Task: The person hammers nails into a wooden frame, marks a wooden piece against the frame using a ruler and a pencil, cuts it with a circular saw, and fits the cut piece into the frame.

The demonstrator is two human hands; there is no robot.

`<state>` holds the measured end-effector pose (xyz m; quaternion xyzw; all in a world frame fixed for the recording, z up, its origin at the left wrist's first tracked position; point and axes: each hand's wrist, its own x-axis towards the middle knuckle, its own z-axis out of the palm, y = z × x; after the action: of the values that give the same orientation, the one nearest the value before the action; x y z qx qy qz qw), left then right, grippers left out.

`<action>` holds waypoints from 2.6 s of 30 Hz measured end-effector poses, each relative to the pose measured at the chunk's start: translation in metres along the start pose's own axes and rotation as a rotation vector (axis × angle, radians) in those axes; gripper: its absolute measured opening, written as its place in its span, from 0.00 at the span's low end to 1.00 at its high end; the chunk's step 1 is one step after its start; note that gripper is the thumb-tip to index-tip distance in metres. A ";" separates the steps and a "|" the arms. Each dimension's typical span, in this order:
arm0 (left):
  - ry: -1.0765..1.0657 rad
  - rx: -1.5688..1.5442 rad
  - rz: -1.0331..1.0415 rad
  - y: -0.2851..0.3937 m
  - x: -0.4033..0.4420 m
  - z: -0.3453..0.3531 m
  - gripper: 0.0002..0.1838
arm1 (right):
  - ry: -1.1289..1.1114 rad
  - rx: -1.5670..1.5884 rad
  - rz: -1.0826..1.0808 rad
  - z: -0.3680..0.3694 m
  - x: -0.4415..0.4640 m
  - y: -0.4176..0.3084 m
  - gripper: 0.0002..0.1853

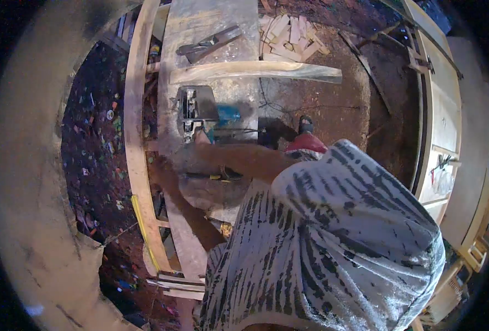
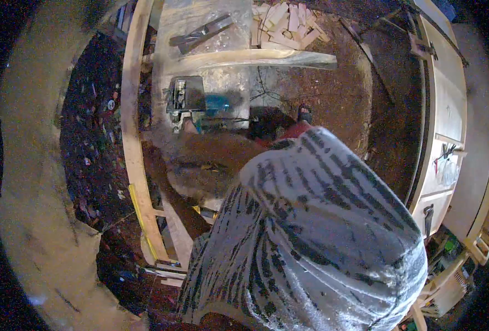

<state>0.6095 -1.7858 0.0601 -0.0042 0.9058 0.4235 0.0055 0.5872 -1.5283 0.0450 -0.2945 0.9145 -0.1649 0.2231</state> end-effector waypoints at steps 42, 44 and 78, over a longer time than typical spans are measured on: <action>0.315 0.427 0.355 -0.006 0.360 0.261 0.11 | 1.313 1.181 1.038 -0.054 -0.085 0.089 0.09; 0.309 0.408 0.350 -0.006 0.362 0.266 0.11 | 1.328 1.166 1.056 -0.053 -0.085 0.088 0.10; 0.072 0.658 0.313 -0.014 0.365 0.269 0.15 | 1.418 1.080 1.119 -0.050 -0.065 0.082 0.11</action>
<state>0.2462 -1.5897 -0.1281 0.1218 0.9829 0.1046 -0.0900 0.5711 -1.4170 0.0718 0.4721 0.6465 -0.5586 -0.2172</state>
